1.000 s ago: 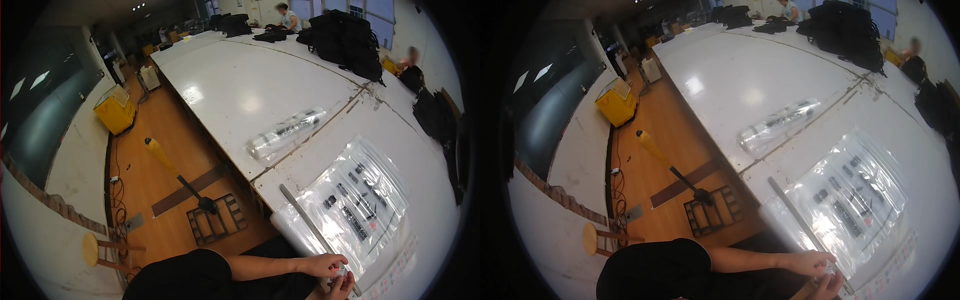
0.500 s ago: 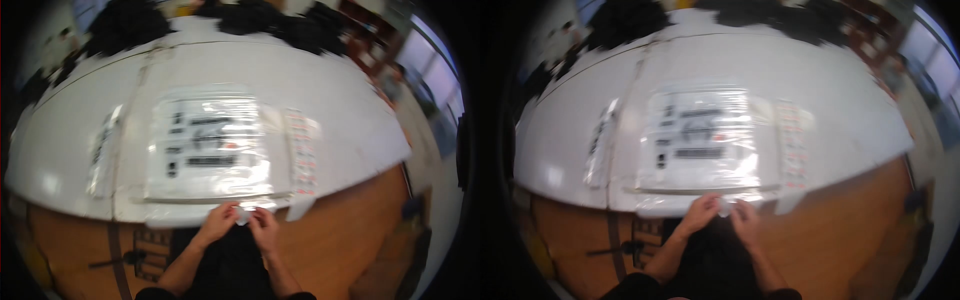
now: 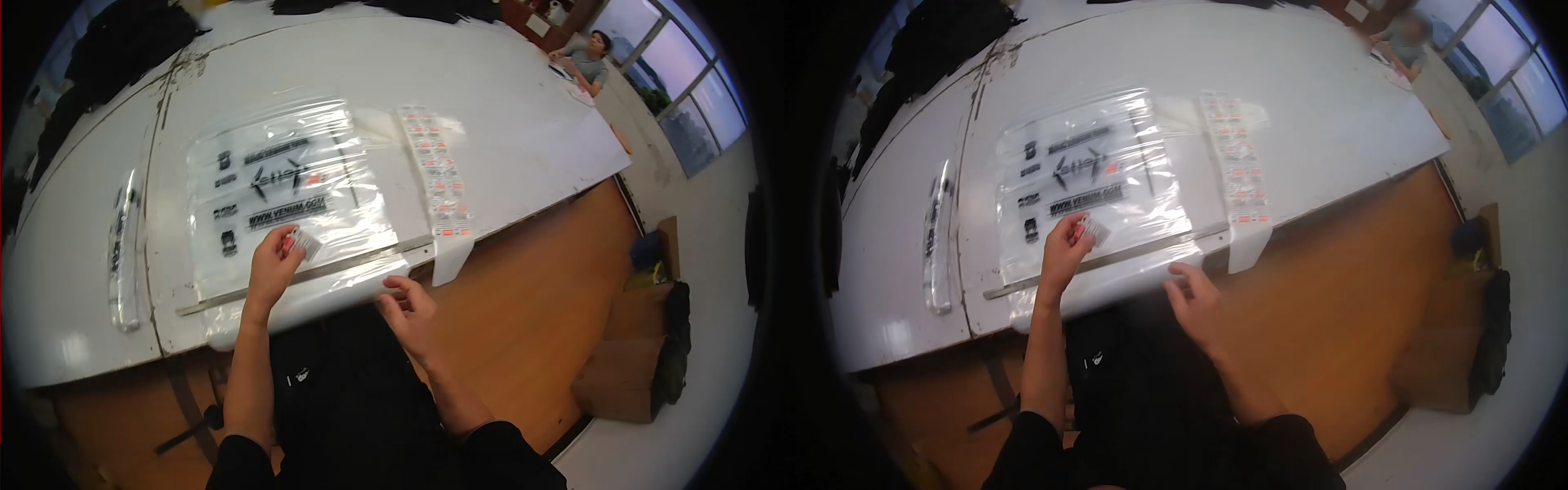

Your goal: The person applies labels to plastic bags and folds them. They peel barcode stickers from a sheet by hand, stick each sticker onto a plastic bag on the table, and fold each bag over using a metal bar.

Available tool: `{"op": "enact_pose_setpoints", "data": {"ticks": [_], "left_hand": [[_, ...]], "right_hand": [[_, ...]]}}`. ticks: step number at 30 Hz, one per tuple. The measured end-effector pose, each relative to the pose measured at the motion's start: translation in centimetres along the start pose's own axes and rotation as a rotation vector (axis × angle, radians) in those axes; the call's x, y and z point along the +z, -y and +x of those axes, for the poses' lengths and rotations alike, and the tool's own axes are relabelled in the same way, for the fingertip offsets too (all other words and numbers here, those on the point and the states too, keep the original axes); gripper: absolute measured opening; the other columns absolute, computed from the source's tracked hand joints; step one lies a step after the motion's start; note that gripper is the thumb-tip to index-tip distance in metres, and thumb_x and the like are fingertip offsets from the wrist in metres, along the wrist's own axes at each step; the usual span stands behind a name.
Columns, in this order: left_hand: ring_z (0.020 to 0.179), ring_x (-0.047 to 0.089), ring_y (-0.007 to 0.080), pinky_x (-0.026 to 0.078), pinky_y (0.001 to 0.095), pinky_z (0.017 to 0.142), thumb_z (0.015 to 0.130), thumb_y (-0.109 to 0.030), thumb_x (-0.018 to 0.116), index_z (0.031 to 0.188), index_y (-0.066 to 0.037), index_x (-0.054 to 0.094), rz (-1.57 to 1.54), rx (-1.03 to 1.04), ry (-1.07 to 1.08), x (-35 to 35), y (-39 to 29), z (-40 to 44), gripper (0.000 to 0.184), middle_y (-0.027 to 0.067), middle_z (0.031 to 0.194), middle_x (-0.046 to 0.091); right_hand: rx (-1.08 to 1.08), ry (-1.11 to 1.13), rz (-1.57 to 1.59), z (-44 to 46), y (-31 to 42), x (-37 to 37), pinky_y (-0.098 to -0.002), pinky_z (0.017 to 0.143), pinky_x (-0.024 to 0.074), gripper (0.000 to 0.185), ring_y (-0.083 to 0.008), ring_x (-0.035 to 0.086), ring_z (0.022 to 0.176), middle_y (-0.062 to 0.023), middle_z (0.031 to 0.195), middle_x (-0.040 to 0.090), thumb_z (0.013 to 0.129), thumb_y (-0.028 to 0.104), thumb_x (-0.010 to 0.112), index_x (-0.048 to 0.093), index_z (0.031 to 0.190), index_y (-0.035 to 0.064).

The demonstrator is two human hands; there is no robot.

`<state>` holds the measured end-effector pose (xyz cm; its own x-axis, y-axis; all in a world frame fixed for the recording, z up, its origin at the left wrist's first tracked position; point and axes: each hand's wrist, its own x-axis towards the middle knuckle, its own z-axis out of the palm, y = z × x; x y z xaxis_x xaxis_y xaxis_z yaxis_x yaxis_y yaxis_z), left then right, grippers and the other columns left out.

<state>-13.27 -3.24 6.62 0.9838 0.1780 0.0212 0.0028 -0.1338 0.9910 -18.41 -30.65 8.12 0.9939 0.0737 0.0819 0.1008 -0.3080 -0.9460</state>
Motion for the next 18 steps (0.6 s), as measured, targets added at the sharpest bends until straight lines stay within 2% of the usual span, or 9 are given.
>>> {"op": "enact_pose_setpoints", "data": {"ticks": [2, 6, 8, 11, 14, 18], "left_hand": [[0.088, 0.060, 0.0106, 0.051, 0.0264, 0.081, 0.088, -0.009, 0.073, 0.128, 0.002, 0.062, 0.143, 0.037, -0.020, -1.5, 0.1, 2.3, 0.043, 0.0050, 0.100, 0.067], [0.097, 0.068, 0.0221, 0.053, 0.0324, 0.088, 0.085, -0.017, 0.075, 0.129, -0.001, 0.062, 0.366, 0.113, -0.037, -3.2, 0.5, 7.1, 0.049, 0.0145, 0.108, 0.072], [0.100, 0.068, 0.0252, 0.052, 0.0341, 0.091, 0.083, -0.020, 0.076, 0.130, -0.001, 0.062, 0.378, 0.018, 0.014, -3.3, -0.4, 9.0, 0.052, 0.0161, 0.112, 0.071], [0.107, 0.067, 0.0261, 0.051, 0.0346, 0.095, 0.083, -0.021, 0.076, 0.131, -0.001, 0.062, 0.457, 0.043, 0.062, -3.1, -1.2, 11.5, 0.053, 0.0175, 0.118, 0.070], [0.102, 0.065, 0.0259, 0.051, 0.0355, 0.092, 0.080, -0.020, 0.077, 0.132, -0.001, 0.061, 0.417, 0.101, 0.064, -2.9, -0.7, 13.3, 0.058, 0.0150, 0.114, 0.069], [0.107, 0.064, 0.0268, 0.050, 0.0363, 0.095, 0.081, -0.019, 0.077, 0.133, -0.002, 0.061, 0.528, 0.086, 0.177, -2.3, -0.6, 15.2, 0.058, 0.0156, 0.117, 0.067]], "right_hand": [[-0.021, -0.008, -0.008, -0.4, 0.0, 0.1, -0.0326, 0.075, 0.0604, 0.030, -0.0223, 0.073, 0.089, -0.0128, 0.112, 0.072, 0.094, 0.010, 0.073, 0.066, 0.122, 0.0052], [0.039, 0.019, -0.014, -1.0, 0.1, -0.1, -0.0334, 0.076, 0.0609, 0.030, -0.0223, 0.072, 0.092, -0.0128, 0.115, 0.071, 0.095, 0.010, 0.072, 0.065, 0.123, 0.0041], [0.038, 0.015, -0.010, -1.3, 0.3, -0.3, -0.0329, 0.077, 0.0605, 0.030, -0.0217, 0.071, 0.092, -0.0125, 0.115, 0.070, 0.095, 0.008, 0.070, 0.064, 0.124, 0.0031], [0.028, 0.007, -0.047, -1.5, -0.2, -0.7, -0.0325, 0.077, 0.0599, 0.030, -0.0206, 0.070, 0.091, -0.0120, 0.115, 0.071, 0.095, 0.007, 0.070, 0.064, 0.124, 0.0034], [0.069, -0.004, 0.006, -1.5, -0.1, -0.8, -0.0326, 0.077, 0.0597, 0.031, -0.0199, 0.070, 0.091, -0.0113, 0.115, 0.071, 0.094, 0.006, 0.071, 0.065, 0.124, 0.0030], [0.039, 0.012, -0.058, -1.2, -1.8, -0.7, -0.0318, 0.076, 0.0595, 0.030, -0.0214, 0.070, 0.088, -0.0115, 0.114, 0.072, 0.092, 0.004, 0.072, 0.065, 0.122, 0.0026]]}}
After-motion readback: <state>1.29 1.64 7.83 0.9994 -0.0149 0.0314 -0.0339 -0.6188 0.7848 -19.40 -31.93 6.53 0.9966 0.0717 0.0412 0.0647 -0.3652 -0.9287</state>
